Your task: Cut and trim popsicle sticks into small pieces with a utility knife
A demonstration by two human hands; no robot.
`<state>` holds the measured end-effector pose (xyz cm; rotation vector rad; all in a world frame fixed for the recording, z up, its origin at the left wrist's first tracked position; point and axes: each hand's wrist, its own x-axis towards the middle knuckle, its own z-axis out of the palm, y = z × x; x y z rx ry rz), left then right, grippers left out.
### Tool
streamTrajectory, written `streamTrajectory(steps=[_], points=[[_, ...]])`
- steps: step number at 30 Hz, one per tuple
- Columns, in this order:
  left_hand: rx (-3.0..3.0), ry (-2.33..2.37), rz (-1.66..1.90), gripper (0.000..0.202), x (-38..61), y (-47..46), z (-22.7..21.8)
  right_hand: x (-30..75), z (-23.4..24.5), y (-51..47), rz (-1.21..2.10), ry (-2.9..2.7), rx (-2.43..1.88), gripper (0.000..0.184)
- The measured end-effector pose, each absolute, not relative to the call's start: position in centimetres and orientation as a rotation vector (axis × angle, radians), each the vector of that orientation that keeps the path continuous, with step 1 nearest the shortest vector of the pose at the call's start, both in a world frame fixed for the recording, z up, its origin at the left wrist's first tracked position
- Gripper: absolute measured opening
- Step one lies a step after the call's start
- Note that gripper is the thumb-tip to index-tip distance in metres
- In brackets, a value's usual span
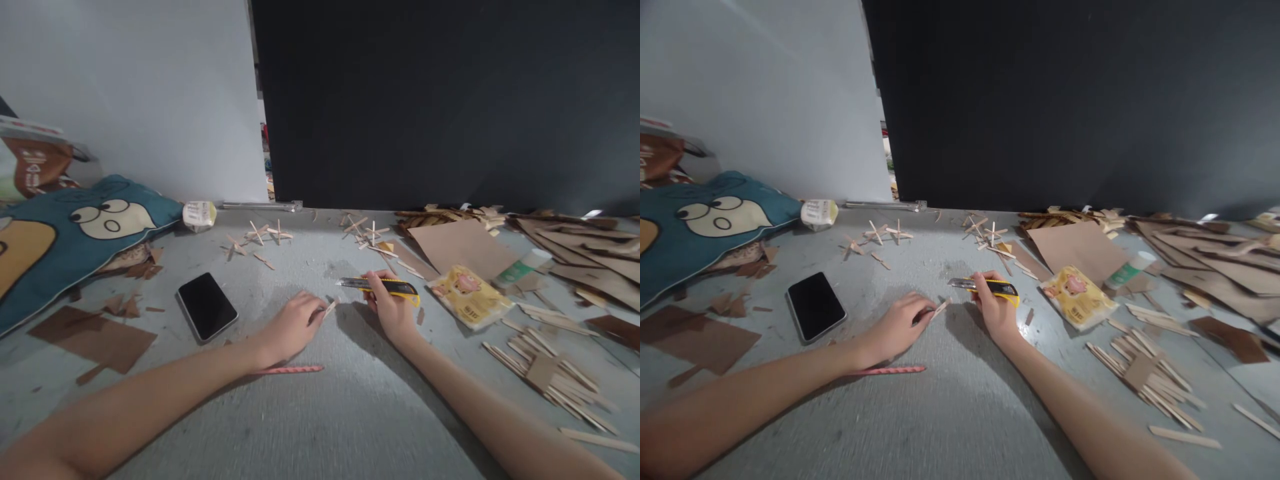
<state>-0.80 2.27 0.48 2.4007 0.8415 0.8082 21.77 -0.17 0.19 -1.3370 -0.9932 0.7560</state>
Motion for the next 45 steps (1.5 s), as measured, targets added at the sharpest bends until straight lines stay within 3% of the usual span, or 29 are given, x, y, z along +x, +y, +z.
streamTrajectory(steps=[5, 11, 17, 23, 30, 37, 45], points=[[2.408, 0.800, 0.935, 0.030, -0.9, 2.7, 1.0, 21.7, 0.6, -0.3, 0.750, -0.991, -1.342, 0.062], [2.530, 0.656, 0.732, 0.029, -1.0, 3.2, 0.8, 21.8, 0.6, -0.2, 0.714, -0.988, -1.372, 0.064], [2.489, 0.877, 0.765, 0.036, -1.2, 3.1, 0.4, 21.7, 0.7, -0.2, 0.748, -0.946, -1.365, 0.064], [2.518, 0.930, 0.741, 0.017, -1.2, 3.1, 0.3, 21.8, 0.6, -0.3, 0.701, -0.974, -1.371, 0.062], [2.644, 0.802, 0.793, 0.023, -1.2, 2.5, 0.5, 21.9, 0.5, -0.6, 0.135, -1.347, -1.274, 0.041], [2.801, 0.387, 1.221, 0.022, -2.3, 2.5, 1.2, 21.7, 0.2, -0.9, 0.228, -1.983, -0.890, 0.022], [2.722, 0.347, 1.263, 0.025, -2.3, 3.3, 0.8, 22.4, 0.8, -0.8, 0.104, -2.204, -0.856, 0.022]])
